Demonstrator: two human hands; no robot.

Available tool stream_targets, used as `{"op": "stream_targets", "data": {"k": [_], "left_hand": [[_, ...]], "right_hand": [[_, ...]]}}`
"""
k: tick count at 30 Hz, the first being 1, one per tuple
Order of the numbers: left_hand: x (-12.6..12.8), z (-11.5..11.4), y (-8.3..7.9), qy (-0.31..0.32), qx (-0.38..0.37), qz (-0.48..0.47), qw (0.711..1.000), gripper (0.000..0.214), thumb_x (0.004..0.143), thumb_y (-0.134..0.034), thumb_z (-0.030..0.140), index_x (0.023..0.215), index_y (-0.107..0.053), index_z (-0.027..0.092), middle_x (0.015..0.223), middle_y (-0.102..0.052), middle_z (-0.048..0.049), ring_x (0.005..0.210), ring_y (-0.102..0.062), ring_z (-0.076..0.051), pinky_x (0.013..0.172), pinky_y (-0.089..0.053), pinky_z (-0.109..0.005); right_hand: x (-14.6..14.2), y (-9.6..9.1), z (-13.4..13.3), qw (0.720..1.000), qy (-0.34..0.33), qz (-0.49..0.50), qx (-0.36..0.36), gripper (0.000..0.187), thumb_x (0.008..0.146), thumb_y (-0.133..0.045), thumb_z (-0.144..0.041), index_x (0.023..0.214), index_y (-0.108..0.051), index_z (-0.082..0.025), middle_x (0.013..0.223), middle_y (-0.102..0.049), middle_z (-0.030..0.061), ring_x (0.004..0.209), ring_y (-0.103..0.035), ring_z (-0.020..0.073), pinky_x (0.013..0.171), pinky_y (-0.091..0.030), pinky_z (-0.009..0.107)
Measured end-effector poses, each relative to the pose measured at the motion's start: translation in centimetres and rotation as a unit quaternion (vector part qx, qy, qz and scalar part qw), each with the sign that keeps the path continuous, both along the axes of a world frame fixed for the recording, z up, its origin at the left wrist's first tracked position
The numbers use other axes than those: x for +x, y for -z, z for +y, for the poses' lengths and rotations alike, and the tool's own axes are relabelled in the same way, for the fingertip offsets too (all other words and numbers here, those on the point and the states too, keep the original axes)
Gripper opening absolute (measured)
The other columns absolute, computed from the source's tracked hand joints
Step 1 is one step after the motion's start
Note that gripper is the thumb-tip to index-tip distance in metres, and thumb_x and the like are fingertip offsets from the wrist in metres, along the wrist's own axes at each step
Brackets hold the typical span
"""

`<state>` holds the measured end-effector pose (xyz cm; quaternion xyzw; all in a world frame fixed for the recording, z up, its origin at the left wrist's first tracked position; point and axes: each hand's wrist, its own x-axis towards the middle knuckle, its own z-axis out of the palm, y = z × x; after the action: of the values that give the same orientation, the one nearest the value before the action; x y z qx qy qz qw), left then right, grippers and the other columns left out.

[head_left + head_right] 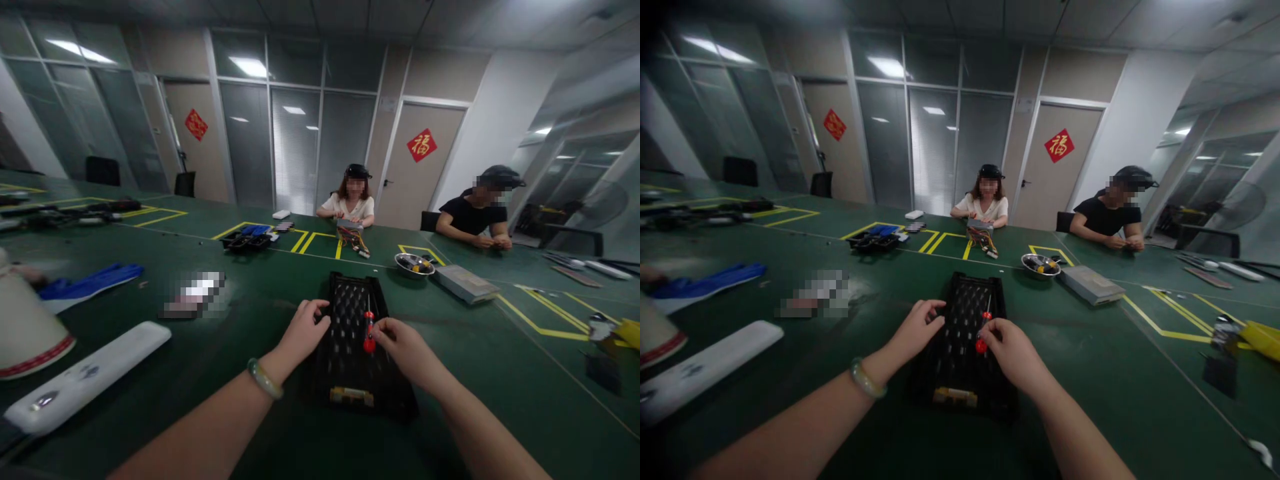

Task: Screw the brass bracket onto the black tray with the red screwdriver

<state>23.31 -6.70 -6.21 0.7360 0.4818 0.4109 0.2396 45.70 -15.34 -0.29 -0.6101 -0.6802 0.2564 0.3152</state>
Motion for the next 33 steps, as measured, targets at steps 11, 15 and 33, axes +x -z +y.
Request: {"op": "stream_targets", "data": {"k": [11,15,33], "left_hand": [[0.0,0.5,0.7,0.022,-0.006,-0.012,1.0,0.031,0.084,-0.059,0.023,0.114,-0.063,0.02,0.097,-0.052,-0.0021,0.082,-0.055,-0.015,0.083,-0.048,-0.031],[0.1,0.4,0.7,0.015,0.003,-0.013,1.0,0.031,0.083,-0.059,0.022,0.114,-0.063,0.02,0.098,-0.052,-0.0024,0.083,-0.055,-0.015,0.082,-0.049,-0.031],[0.6,0.1,0.8,0.002,0.027,-0.013,1.0,0.033,0.081,-0.061,0.019,0.114,-0.06,0.02,0.103,-0.051,-0.0045,0.095,-0.055,-0.018,0.093,-0.047,-0.035]], "right_hand": [[-2.0,-0.3,-1.9,0.99,-0.089,-0.1,0.04,0.009,0.089,-0.062,-0.021,0.082,-0.066,-0.022,0.095,-0.059,0.0005,0.09,-0.057,0.0163,0.081,-0.042,0.03],[-3.0,-0.1,-2.3,0.985,-0.106,-0.125,0.047,0.007,0.089,-0.065,-0.021,0.084,-0.069,-0.023,0.097,-0.057,0.0017,0.094,-0.055,0.018,0.089,-0.042,0.034],[-5.9,0.4,-2.0,0.973,-0.146,-0.177,-0.036,0.013,0.089,-0.064,-0.031,0.085,-0.074,-0.024,0.096,-0.058,0.004,0.096,-0.055,0.0209,0.088,-0.044,0.036]]}}
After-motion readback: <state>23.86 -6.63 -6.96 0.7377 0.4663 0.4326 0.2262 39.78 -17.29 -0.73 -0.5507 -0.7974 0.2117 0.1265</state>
